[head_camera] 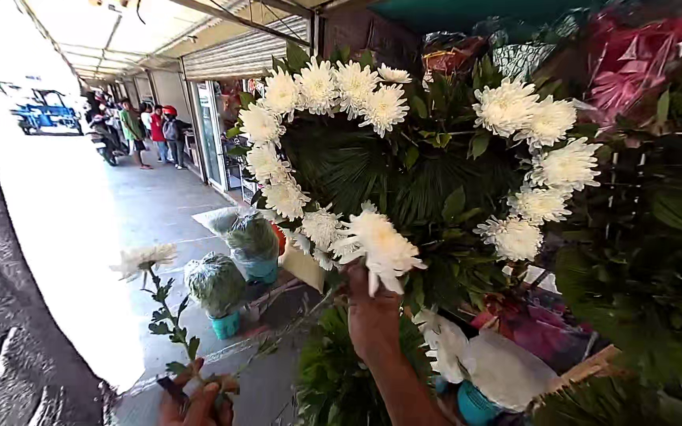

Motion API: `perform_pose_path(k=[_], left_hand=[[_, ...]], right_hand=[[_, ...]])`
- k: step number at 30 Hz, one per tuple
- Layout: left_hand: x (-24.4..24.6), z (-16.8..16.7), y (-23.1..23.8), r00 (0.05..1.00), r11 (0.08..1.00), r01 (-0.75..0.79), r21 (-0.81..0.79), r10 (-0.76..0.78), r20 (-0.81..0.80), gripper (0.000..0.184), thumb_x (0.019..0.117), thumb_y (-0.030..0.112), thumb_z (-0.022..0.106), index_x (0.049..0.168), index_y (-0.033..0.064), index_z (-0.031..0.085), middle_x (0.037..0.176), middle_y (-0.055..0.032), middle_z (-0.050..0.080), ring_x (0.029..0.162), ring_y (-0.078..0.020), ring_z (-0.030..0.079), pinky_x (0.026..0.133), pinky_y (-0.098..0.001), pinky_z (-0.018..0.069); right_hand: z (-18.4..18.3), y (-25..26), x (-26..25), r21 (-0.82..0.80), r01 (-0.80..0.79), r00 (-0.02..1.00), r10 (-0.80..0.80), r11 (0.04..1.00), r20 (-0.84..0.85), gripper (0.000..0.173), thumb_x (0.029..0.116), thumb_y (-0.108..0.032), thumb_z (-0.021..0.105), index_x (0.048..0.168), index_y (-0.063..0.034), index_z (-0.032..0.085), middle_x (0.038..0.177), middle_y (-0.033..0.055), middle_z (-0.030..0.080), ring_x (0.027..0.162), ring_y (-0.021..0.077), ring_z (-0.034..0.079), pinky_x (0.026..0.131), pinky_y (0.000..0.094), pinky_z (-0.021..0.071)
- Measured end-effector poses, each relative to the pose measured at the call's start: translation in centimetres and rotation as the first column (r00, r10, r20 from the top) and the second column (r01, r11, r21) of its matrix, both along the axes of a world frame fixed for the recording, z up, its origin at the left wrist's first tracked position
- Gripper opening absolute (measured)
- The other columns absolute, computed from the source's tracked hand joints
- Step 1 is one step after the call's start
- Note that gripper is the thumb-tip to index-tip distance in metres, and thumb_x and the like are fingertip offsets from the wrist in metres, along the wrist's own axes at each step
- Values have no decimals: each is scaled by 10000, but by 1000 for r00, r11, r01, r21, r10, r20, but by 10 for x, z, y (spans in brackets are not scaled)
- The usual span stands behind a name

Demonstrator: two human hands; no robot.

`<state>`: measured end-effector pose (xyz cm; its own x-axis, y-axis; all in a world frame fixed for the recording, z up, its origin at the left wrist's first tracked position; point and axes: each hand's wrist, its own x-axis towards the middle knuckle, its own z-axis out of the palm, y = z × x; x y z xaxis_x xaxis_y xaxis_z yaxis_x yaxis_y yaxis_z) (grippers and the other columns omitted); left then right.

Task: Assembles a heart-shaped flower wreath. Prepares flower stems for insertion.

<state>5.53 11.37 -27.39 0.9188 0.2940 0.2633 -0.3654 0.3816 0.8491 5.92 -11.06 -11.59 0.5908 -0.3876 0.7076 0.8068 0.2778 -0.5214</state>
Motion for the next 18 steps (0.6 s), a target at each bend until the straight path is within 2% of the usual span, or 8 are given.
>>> perform_pose_path(k=[2,3,5,7,9,12,15,18], left_hand=[[13,6,3,982,961,-166,220,181,-52,725,984,40,483,1605,120,116,817,-38,645,513,-87,568,425,-257,471],[17,8,2,970,922,-217,321,240,-34,770,963,60,502,1625,121,114,840,-57,644,518,-100,561,440,-285,479],[19,13,-7,965,855,-258,449,247,84,576,959,108,512,1519,50,391,916,-71,675,593,-102,592,507,-307,521],[14,24,-24,976,820,-203,535,127,176,311,996,153,534,1260,10,620,994,-68,692,742,-99,641,649,-314,567],[7,38,-44,979,846,-79,528,-34,200,272,1002,247,600,1171,39,643,970,-20,665,763,-65,622,661,-266,558],[-3,55,-63,949,888,102,449,-223,224,532,988,474,627,1292,38,598,1100,-6,666,913,-54,639,808,-260,574],[-4,58,-67,955,872,68,486,-198,221,682,990,622,518,1301,20,597,1091,-38,630,885,-62,610,789,-260,557],[-3,51,-67,961,869,24,494,-156,229,661,988,645,494,1201,41,658,1043,-39,604,882,-87,597,762,-271,551]], right_hand=[[7,-11,-14,67,65,996,-69,996,57,121,1039,-155,584,1118,-122,669,1028,5,697,848,113,705,733,307,637],[10,-15,-17,84,60,997,-64,995,52,113,1035,-161,598,1096,-125,686,1018,12,703,837,123,713,730,318,643],[7,-11,-17,76,-34,998,38,997,-53,112,1042,-112,562,1093,-82,658,1005,54,698,827,156,719,737,349,649],[-4,2,-16,97,-158,957,177,983,-232,139,1061,-85,496,1108,-46,621,1004,85,689,832,180,724,750,359,649],[-20,15,-15,110,-242,898,265,964,-350,153,1075,-86,463,1125,-15,590,1011,119,675,849,211,726,750,372,650],[-37,29,-15,53,-282,852,276,958,-445,141,1061,-92,510,1112,-6,609,1006,119,686,846,203,716,740,367,639],[-41,32,-16,-9,-329,829,285,944,-481,123,1046,-85,545,1087,-9,632,1002,86,675,851,155,692,735,327,632],[-38,30,-18,-29,-370,793,300,928,-531,120,1037,-65,560,1081,19,633,986,104,679,828,163,696,728,334,635]])
